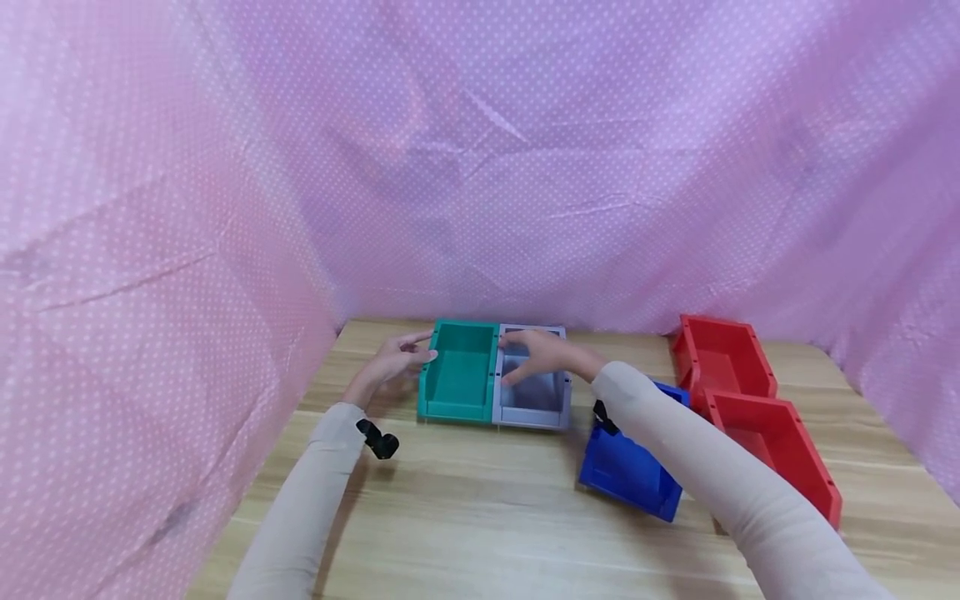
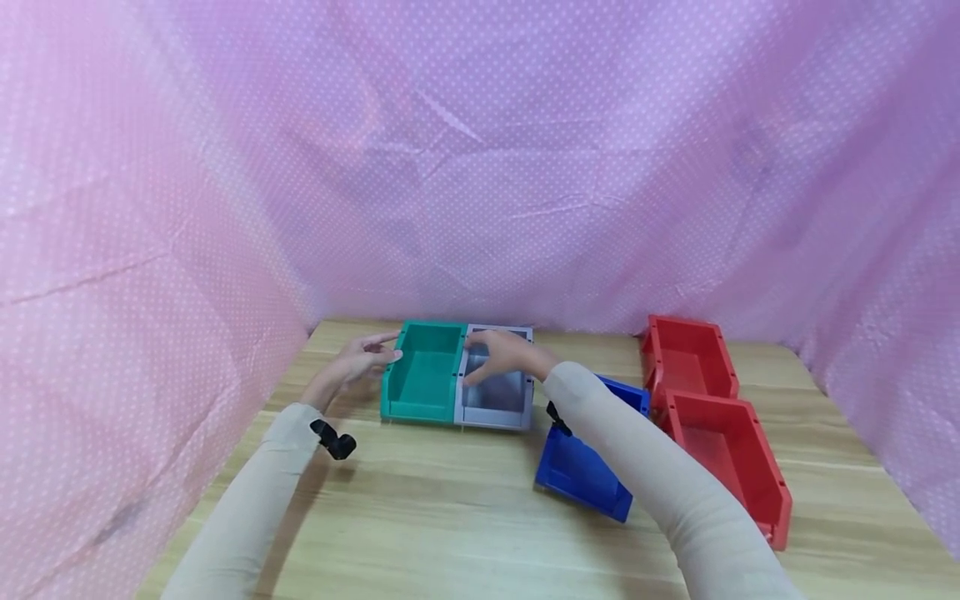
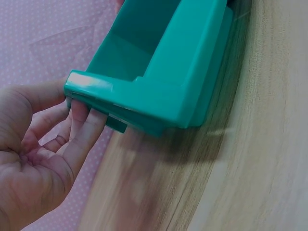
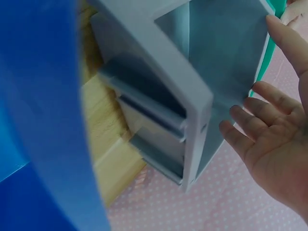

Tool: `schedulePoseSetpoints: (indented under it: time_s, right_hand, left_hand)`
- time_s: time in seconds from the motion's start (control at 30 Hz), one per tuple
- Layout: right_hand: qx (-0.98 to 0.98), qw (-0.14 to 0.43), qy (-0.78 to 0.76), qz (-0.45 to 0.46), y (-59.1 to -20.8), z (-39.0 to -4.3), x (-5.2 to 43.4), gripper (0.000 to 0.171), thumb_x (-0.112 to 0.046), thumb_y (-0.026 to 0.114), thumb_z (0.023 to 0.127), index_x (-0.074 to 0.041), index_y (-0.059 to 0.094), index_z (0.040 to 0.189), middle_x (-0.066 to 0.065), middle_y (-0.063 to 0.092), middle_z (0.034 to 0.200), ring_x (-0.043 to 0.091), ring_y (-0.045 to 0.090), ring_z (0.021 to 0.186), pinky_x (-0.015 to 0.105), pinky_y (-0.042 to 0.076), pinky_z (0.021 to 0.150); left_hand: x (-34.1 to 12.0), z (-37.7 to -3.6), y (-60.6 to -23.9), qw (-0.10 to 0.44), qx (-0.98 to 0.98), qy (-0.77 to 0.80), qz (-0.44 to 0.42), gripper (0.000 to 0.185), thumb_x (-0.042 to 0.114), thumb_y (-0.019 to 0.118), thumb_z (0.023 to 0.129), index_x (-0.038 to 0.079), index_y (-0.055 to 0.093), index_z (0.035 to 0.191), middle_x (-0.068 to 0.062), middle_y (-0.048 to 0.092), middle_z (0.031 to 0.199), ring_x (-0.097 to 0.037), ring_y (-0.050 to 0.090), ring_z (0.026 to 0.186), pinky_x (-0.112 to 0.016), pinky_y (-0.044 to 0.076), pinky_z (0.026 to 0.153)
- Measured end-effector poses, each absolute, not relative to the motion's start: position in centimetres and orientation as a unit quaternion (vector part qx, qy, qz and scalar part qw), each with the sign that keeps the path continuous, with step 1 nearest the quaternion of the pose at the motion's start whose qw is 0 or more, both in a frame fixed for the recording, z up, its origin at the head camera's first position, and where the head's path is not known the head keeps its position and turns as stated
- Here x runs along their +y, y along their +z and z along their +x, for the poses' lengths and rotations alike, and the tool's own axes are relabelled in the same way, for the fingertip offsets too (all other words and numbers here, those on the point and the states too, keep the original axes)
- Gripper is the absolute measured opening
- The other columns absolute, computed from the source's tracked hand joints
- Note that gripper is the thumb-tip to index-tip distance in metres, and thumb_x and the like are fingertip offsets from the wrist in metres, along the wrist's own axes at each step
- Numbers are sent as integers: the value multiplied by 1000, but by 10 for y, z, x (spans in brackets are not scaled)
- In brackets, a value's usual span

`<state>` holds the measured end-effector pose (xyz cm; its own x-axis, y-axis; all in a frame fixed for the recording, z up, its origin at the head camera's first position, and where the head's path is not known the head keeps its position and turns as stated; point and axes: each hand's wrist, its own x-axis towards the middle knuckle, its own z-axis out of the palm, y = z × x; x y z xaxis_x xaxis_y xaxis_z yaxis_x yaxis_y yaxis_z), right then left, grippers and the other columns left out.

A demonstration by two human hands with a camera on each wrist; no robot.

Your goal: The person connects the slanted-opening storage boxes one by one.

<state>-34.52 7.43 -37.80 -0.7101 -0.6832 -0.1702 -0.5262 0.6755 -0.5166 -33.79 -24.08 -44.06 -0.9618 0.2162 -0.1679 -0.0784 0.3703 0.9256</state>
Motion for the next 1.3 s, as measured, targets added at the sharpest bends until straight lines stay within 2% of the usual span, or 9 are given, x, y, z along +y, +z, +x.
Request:
schedulePoseSetpoints:
  time_s: [0.1, 0.27, 0.3, 0.47, 0.63, 0.8, 0.97, 1.13, 1.3]
  right_hand:
    - [894, 164, -233, -346, -375, -345, 82, 73, -31, 80, 90, -3, 49, 150, 18, 47, 156, 40, 39, 147, 61, 34, 120]
    - [891, 128, -250, -357, -362, -345, 103, 71, -31, 80, 89, -4, 51, 148, 19, 50, 154, 39, 42, 145, 61, 34, 119]
    - [888, 124, -258, -360, -358, -345, 108, 70, -29, 80, 89, -3, 52, 147, 19, 51, 153, 38, 44, 144, 58, 38, 118]
    - [876, 101, -287, -375, -336, -335, 145, 63, -20, 79, 90, 2, 55, 143, 23, 57, 146, 41, 53, 137, 60, 43, 113]
    - [882, 104, -279, -364, -320, -319, 188, 60, -17, 78, 91, 1, 55, 143, 22, 62, 140, 43, 59, 129, 60, 49, 106]
    - [899, 116, -261, -333, -314, -298, 234, 59, -23, 79, 90, 1, 58, 141, 21, 67, 131, 37, 66, 119, 52, 57, 98]
    - [914, 119, -248, -298, -320, -277, 273, 59, -27, 82, 87, 0, 62, 136, 15, 72, 123, 27, 71, 106, 36, 63, 87]
    - [923, 107, -243, -277, -332, -263, 298, 57, -26, 85, 84, 2, 66, 130, 14, 74, 115, 16, 72, 93, 25, 63, 76]
    - [923, 112, -247, -273, -349, -251, 313, 55, -26, 85, 84, 5, 67, 125, 14, 75, 110, 6, 70, 82, 19, 59, 70]
  left_hand:
    - [-241, -338, -440, 131, 819, 557, 43, 61, 23, 65, 101, 17, 42, 157, -9, 61, 120, -24, 63, 112, -44, 56, 102]
    - [-242, -337, -439, 136, 815, 561, 43, 61, 24, 65, 101, 18, 41, 157, -15, 61, 127, -29, 63, 118, -45, 55, 104]
    - [-242, -337, -439, 136, 816, 561, 44, 61, 25, 64, 102, 17, 40, 158, -16, 60, 130, -30, 62, 120, -46, 54, 105]
    - [-242, -336, -439, 134, 816, 561, 45, 62, 26, 65, 101, 19, 40, 158, -21, 57, 139, -36, 59, 127, -49, 52, 107]
    - [-245, -337, -441, 135, 817, 559, 49, 63, 27, 65, 101, 19, 39, 158, -24, 56, 140, -40, 57, 130, -50, 50, 109]
    - [-244, -336, -441, 143, 815, 559, 60, 64, 28, 63, 102, 19, 36, 160, -27, 53, 144, -43, 53, 134, -54, 46, 113]
    - [-241, -337, -440, 142, 826, 541, 63, 64, 30, 62, 103, 21, 35, 160, -26, 52, 144, -42, 54, 133, -53, 47, 112]
    - [-240, -339, -437, 128, 836, 529, 61, 63, 31, 61, 103, 23, 35, 160, -24, 53, 144, -40, 55, 132, -52, 47, 112]
    - [-240, -334, -437, 142, 829, 538, 56, 65, 29, 61, 104, 22, 32, 161, -25, 51, 144, -42, 51, 136, -54, 44, 115]
